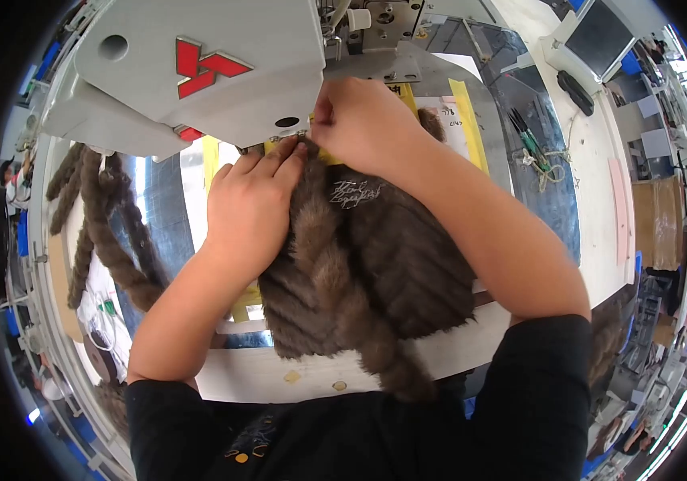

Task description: The recorder is sewing fur strips onto a base fabric using an industrial sewing machine at a manufacturing station.

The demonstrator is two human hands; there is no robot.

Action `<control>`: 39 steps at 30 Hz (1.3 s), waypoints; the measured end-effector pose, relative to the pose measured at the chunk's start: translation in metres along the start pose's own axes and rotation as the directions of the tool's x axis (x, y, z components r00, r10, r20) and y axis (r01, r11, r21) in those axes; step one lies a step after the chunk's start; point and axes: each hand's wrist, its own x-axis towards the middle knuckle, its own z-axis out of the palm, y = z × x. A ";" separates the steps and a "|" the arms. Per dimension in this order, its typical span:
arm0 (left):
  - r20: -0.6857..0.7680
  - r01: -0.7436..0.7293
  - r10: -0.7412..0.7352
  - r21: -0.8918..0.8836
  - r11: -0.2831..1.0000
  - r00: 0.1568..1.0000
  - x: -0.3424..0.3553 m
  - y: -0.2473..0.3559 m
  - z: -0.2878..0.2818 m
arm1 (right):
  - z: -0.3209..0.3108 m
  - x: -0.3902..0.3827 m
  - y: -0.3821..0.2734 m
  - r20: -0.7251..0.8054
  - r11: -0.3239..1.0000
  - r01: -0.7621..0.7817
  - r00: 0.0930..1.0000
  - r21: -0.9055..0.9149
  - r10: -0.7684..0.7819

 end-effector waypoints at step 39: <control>-0.010 0.031 -0.032 -0.134 0.991 0.999 -0.005 -0.004 -0.007 | 0.002 -0.051 -0.019 0.034 0.830 0.409 0.903 -0.380 -0.429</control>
